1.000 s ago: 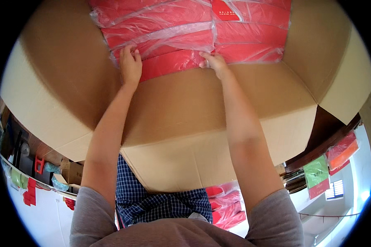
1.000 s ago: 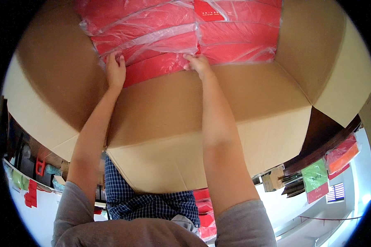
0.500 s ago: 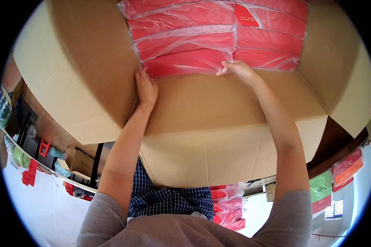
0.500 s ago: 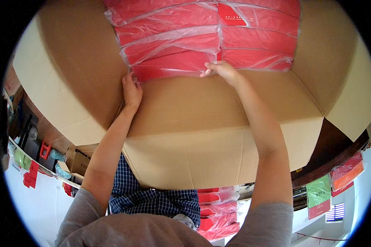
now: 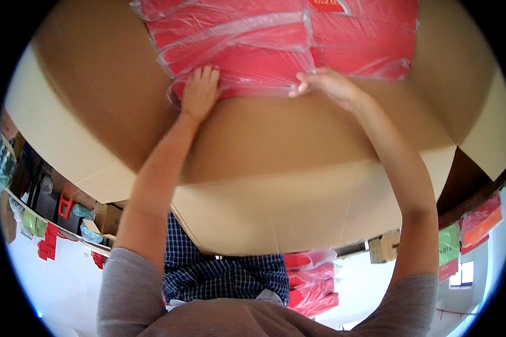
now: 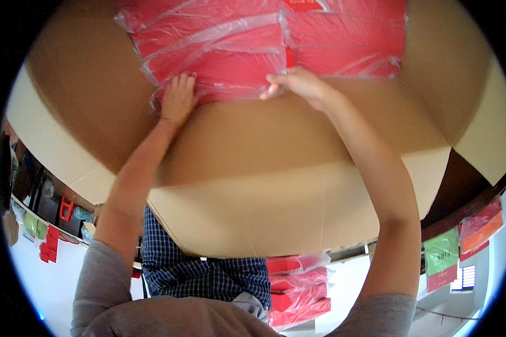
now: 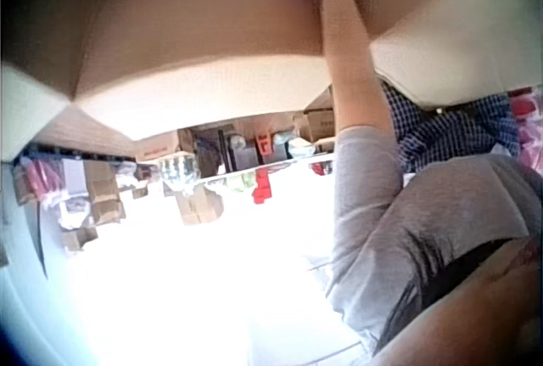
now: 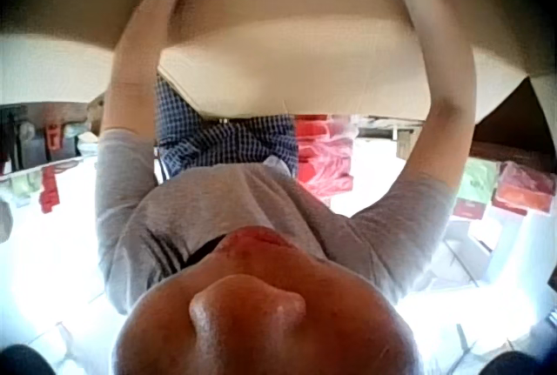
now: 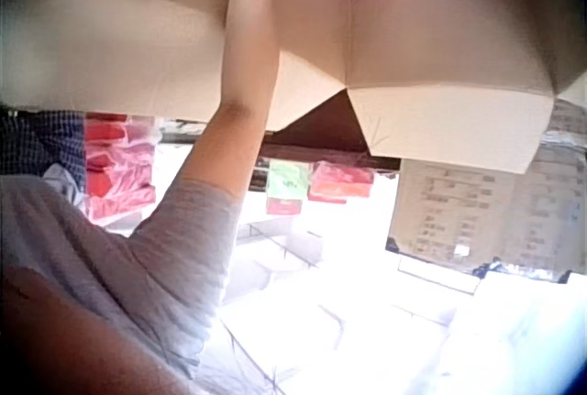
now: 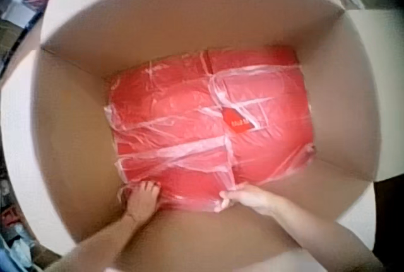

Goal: The person places red packaged items into a cardboard shipping box, arranging them in layers, and then adds a silver shipping envelope on top.

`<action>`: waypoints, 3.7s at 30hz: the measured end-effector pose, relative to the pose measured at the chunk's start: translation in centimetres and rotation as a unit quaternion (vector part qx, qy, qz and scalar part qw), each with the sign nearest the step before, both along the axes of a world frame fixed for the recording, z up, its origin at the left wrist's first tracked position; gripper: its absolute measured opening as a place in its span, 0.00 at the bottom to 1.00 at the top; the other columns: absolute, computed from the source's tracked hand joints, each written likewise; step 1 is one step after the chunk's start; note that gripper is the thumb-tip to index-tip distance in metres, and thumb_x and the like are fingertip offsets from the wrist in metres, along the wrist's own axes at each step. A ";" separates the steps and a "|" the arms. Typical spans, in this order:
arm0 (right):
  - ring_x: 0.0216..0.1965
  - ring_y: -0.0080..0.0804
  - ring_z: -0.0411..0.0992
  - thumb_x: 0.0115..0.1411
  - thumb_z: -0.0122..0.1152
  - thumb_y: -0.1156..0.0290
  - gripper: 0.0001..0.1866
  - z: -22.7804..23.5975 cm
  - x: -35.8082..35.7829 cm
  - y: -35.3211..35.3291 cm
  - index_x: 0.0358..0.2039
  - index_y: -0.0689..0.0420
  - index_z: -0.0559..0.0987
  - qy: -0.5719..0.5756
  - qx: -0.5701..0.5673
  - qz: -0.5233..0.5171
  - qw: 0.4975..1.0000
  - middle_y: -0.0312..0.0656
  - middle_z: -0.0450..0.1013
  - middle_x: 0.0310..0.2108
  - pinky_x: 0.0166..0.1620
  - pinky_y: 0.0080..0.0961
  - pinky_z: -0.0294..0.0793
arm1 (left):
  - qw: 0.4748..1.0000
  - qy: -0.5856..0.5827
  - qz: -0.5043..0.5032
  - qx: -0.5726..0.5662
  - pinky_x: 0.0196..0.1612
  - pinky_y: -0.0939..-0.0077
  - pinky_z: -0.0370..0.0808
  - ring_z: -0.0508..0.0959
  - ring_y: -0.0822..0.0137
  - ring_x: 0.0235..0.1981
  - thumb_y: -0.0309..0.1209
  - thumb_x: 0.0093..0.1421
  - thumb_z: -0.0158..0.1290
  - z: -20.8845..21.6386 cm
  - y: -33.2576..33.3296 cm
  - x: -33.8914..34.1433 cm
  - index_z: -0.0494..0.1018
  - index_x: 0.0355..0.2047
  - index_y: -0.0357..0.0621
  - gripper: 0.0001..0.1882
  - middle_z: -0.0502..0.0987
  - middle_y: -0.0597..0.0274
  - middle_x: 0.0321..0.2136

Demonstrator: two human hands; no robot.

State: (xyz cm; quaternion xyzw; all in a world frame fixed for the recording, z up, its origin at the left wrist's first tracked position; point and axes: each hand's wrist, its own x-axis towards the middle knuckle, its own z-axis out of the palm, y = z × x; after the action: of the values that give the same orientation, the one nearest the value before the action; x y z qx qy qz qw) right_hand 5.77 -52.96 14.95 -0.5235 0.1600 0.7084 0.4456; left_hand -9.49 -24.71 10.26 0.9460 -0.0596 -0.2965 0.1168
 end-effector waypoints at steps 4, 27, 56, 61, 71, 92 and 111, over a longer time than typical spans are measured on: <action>0.42 0.29 0.73 0.61 0.50 0.62 0.17 1.7 -0.6 -0.2 0.20 0.56 0.76 -0.022 -0.010 -0.003 1.000 0.44 0.78 0.33 0.57 0.27 0.59 | 0.995 -0.018 -0.079 -0.057 0.36 0.64 0.74 0.69 0.58 0.40 0.31 0.60 0.43 1.1 1.8 1.0 0.65 0.35 0.44 0.06 0.66 0.60 0.35; 0.38 0.29 0.75 0.61 0.51 0.62 0.19 21.3 -1.6 -1.0 0.18 0.60 0.76 -0.107 -0.016 -0.100 0.989 0.45 0.78 0.27 0.54 0.29 0.63 | 0.985 -0.091 -0.027 -0.142 0.60 0.51 0.55 0.60 0.50 0.58 0.38 0.50 0.59 21.0 1.2 2.0 0.65 0.41 0.42 0.22 0.61 0.52 0.56; 0.65 0.35 0.46 0.61 0.52 0.51 0.39 51.3 -15.5 0.9 0.63 0.59 0.50 -0.435 0.056 -0.469 0.767 0.48 0.47 0.65 0.64 0.32 0.46 | 0.594 0.141 0.486 -0.625 0.55 0.65 0.67 0.71 0.56 0.51 0.52 0.55 0.50 47.2 2.1 -3.0 0.55 0.58 0.34 0.40 0.67 0.45 0.52; 0.65 0.34 0.47 0.60 0.52 0.52 0.40 50.8 -20.7 2.0 0.64 0.60 0.49 -0.426 0.046 -0.464 0.775 0.46 0.49 0.64 0.64 0.31 0.46 | 0.631 0.147 0.460 -0.607 0.54 0.66 0.67 0.71 0.58 0.50 0.51 0.52 0.52 48.4 3.7 -6.3 0.60 0.55 0.32 0.39 0.69 0.46 0.50; 0.64 0.34 0.49 0.53 0.59 0.59 0.45 49.5 -29.2 2.0 0.65 0.58 0.46 -0.387 0.059 -0.543 0.743 0.44 0.49 0.64 0.64 0.31 0.47 | 0.671 0.180 0.377 -0.613 0.56 0.66 0.65 0.68 0.58 0.52 0.42 0.51 0.57 49.8 4.2 -11.2 0.55 0.58 0.30 0.40 0.67 0.47 0.51; 0.67 0.37 0.39 0.45 0.68 0.58 0.59 51.9 -38.0 5.7 0.66 0.56 0.36 -0.525 0.030 -0.430 0.733 0.47 0.38 0.66 0.66 0.37 0.40 | 0.712 0.285 0.333 -0.548 0.59 0.67 0.60 0.65 0.59 0.56 0.53 0.47 0.59 44.3 10.9 -14.9 0.57 0.58 0.31 0.47 0.64 0.51 0.56; 0.55 0.29 0.61 0.57 0.54 0.59 0.31 65.2 -24.1 -3.0 0.59 0.57 0.61 -0.639 -0.076 -0.258 0.721 0.42 0.64 0.54 0.58 0.27 0.56 | 0.730 0.319 0.141 -0.588 0.53 0.65 0.69 0.74 0.59 0.47 0.46 0.50 0.58 56.5 6.3 3.3 0.62 0.56 0.36 0.38 0.72 0.51 0.49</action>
State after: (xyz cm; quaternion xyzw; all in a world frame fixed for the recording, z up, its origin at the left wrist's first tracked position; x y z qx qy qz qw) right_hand -18.30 -55.98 80.11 -0.8223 0.0198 0.0489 0.5666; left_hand -6.17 -18.46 66.72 0.5356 -0.0467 -0.4671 0.7020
